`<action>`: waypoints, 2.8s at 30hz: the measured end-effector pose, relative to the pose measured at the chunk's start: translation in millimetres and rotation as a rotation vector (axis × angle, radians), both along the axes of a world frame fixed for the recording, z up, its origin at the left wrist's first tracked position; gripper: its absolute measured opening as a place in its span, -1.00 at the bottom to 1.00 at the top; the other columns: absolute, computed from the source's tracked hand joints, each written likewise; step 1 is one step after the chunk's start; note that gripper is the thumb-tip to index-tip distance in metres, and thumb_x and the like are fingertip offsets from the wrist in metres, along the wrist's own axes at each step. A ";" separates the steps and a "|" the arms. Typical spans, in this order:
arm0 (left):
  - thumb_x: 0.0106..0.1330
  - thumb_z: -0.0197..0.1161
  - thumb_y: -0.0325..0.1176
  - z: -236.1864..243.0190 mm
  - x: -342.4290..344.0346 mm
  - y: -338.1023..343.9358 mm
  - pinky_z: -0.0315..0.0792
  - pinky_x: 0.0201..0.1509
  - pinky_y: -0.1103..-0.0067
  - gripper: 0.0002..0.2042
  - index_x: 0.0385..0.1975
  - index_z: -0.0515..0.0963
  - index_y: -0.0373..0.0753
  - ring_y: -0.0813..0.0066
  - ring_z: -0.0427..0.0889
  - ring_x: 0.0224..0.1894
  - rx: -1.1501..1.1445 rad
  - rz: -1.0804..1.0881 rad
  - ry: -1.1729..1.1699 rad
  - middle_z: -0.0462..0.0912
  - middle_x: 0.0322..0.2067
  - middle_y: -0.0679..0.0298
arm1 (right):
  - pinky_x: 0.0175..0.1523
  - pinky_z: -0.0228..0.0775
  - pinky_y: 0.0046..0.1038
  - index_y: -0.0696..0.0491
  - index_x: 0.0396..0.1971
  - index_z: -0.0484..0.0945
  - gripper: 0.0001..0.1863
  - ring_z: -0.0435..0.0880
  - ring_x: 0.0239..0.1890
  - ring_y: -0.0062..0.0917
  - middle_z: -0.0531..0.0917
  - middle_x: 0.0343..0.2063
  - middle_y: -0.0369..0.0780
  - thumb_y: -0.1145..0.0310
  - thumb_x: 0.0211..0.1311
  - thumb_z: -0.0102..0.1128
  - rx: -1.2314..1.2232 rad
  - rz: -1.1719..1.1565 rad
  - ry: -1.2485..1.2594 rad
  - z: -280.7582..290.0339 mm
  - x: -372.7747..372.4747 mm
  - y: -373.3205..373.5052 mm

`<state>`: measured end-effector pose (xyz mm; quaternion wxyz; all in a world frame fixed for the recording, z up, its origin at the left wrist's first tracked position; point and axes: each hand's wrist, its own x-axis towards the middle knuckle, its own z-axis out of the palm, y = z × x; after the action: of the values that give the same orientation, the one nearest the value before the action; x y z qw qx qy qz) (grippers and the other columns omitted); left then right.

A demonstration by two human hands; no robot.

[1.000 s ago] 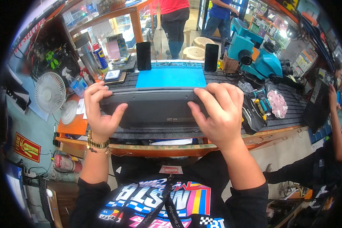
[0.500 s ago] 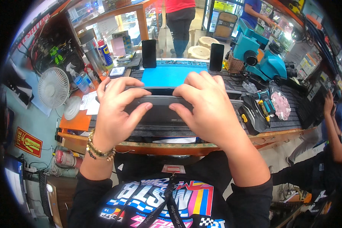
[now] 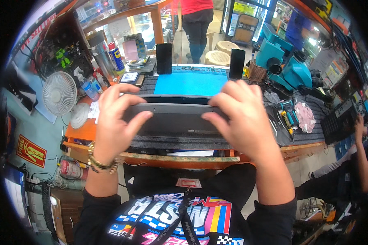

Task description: The person pries the bottom cover off a laptop using a flat tool and then uses tweezers to work on the internal components.

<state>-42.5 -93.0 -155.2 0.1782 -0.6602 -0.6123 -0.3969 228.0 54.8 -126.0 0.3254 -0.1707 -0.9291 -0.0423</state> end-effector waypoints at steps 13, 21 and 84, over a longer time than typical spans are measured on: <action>0.23 0.54 -0.42 -12.0 -50.6 -13.3 0.38 0.33 0.35 -0.80 -0.23 0.69 -0.31 0.23 0.56 0.23 -0.091 -0.209 -0.305 0.57 0.05 0.15 | -0.02 0.25 -0.26 0.09 -0.34 0.65 -0.69 0.51 -0.21 -0.26 0.55 -0.34 -0.22 0.43 -0.09 0.62 -0.055 -0.076 0.044 1.2 30.5 3.6; 0.49 0.38 -0.42 -61.0 -80.9 -9.2 0.45 0.22 0.53 -0.78 0.00 0.66 -0.43 0.53 0.61 0.03 0.022 -0.558 -0.915 0.56 -0.04 0.30 | -0.06 0.34 -0.47 0.19 -0.26 0.66 -0.74 0.54 -0.20 -0.48 0.56 -0.29 -0.24 0.50 0.05 0.53 -0.431 -0.121 0.278 -29.6 87.0 33.0; 0.59 0.22 -0.42 -97.1 -83.0 12.2 0.42 0.34 0.40 -0.76 0.15 0.57 -0.33 0.41 0.59 0.19 0.191 -0.767 -1.064 0.61 0.14 0.20 | -0.06 0.37 -0.56 0.16 -0.06 0.61 -0.85 0.50 -0.19 -0.63 0.54 -0.15 -0.25 0.49 0.45 0.31 -0.891 0.378 0.675 -82.3 86.2 78.3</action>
<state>-125.5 -80.8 -252.4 -0.2446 -0.5267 -0.3006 -0.7566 314.2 133.2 -208.3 0.5019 -0.1265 -0.7168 0.4673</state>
